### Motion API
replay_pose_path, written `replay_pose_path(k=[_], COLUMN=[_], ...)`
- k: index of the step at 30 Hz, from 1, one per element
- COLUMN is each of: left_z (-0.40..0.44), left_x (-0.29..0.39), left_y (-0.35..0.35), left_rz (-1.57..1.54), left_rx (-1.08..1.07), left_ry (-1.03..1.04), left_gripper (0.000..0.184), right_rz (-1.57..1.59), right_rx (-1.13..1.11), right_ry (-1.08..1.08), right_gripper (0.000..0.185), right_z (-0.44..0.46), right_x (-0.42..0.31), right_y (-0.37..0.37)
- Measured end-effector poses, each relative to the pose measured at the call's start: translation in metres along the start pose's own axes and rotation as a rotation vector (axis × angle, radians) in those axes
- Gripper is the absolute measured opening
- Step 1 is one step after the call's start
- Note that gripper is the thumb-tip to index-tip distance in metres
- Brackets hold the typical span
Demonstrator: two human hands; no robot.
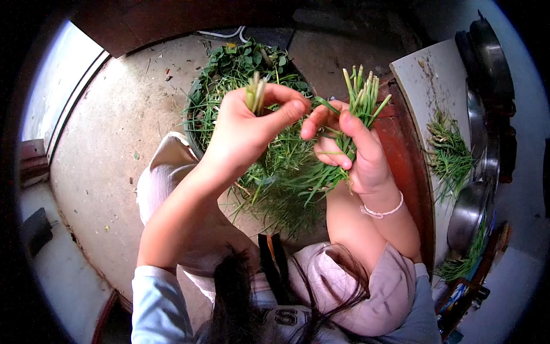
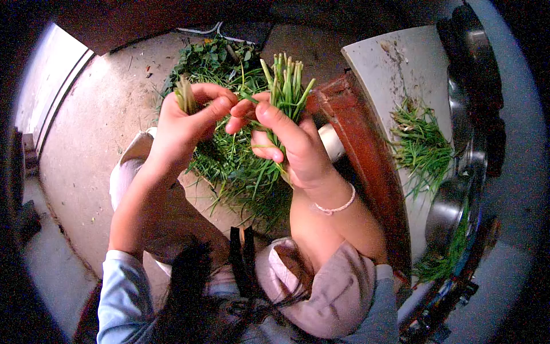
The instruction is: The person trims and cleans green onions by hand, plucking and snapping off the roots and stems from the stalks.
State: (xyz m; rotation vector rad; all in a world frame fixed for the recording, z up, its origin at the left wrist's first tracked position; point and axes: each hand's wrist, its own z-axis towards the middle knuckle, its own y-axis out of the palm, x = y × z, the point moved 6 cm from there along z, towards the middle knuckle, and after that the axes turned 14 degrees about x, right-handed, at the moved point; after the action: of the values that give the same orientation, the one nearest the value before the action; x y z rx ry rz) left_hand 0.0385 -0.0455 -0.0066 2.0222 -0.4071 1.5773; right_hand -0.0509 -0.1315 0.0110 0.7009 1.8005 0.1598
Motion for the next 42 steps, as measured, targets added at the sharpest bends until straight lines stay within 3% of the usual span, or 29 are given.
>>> replay_pose_path(k=[3,5,6,7,9,11,12,13,15,17,19,22,25,31,33,34,37,38,41,42], left_z=[0.012,0.024,0.033,0.036,0.029,0.023,0.019,0.009,-0.005,-0.011,-0.02,-0.026,-0.023,-0.014,-0.009,-0.009,-0.006,-0.003,0.016,0.023], left_x=[0.005,0.005,0.007,0.026,0.043,0.034,0.03,0.034,0.036,0.038,0.038,0.023,0.017,0.017,0.006,0.004,0.0,0.002,0.008,0.014], left_y=[-0.03,-0.062,-0.071,-0.08,-0.083,-0.082,-0.08,-0.069,-0.045,-0.028,-0.012,0.005,0.008,0.006,-0.002,-0.002,-0.001,-0.006,-0.031,-0.041], left_rz=[0.003,-0.053,-0.043,0.109,0.262,0.588,0.898,0.952,0.68,0.427,0.284,-0.245,-0.154,-0.389,-0.207,-0.291,-0.415,-0.471,-0.532,-0.466], left_rx=[0.361,0.567,0.559,0.62,0.667,0.6,0.592,0.538,0.31,0.169,-0.006,-0.183,-0.113,-0.051,0.001,-0.003,-0.033,0.064,0.202,0.265], left_ry=[0.156,0.105,0.111,0.386,0.668,0.422,0.4,0.485,0.549,0.726,0.667,0.0,-0.279,-0.245,-0.161,-0.22,-0.296,-0.281,-0.103,-0.016], left_gripper=[0.015,0.017,0.017,0.017,0.018,0.016,0.015,0.014,0.017,0.015,0.018,0.018,0.011,0.008,0.007,0.007,0.009,0.009,0.012,0.011], right_rz=[-0.003,0.052,-0.036,-0.022,0.087,0.094,0.118,0.141,0.207,0.037,0.004,-0.138,-0.176,-0.211,-0.356,-0.373,-0.339,-0.391,-0.246,-0.199], right_rx=[0.169,0.294,0.216,0.215,0.203,0.125,0.054,-0.017,0.031,0.033,-0.018,-0.027,-0.027,0.089,0.052,0.038,0.053,-0.031,0.046,0.192], right_ry=[-0.082,-0.075,-0.131,-0.138,-0.001,0.03,0.079,0.128,0.132,0.144,0.118,0.194,0.108,-0.009,-0.113,-0.104,-0.062,-0.016,0.052,-0.003], right_gripper=[0.024,0.024,0.025,0.025,0.026,0.025,0.026,0.027,0.028,0.029,0.026,0.023,0.021,0.016,0.021,0.039,0.038,0.034,0.03,0.026], right_z=[0.002,0.003,0.005,0.004,0.001,-0.001,-0.002,-0.004,-0.006,-0.007,-0.006,-0.008,-0.007,-0.002,-0.003,-0.005,-0.003,-0.001,0.004,0.009], right_x=[-0.001,0.0,-0.003,-0.003,0.002,0.001,0.005,0.008,0.008,0.01,0.009,0.018,0.016,0.014,0.009,0.011,0.014,0.014,0.02,0.02], right_y=[-0.005,-0.016,-0.015,-0.014,-0.01,-0.009,-0.005,-0.001,0.004,0.005,0.01,0.018,0.025,0.013,0.012,0.009,0.005,0.006,-0.008,-0.017])
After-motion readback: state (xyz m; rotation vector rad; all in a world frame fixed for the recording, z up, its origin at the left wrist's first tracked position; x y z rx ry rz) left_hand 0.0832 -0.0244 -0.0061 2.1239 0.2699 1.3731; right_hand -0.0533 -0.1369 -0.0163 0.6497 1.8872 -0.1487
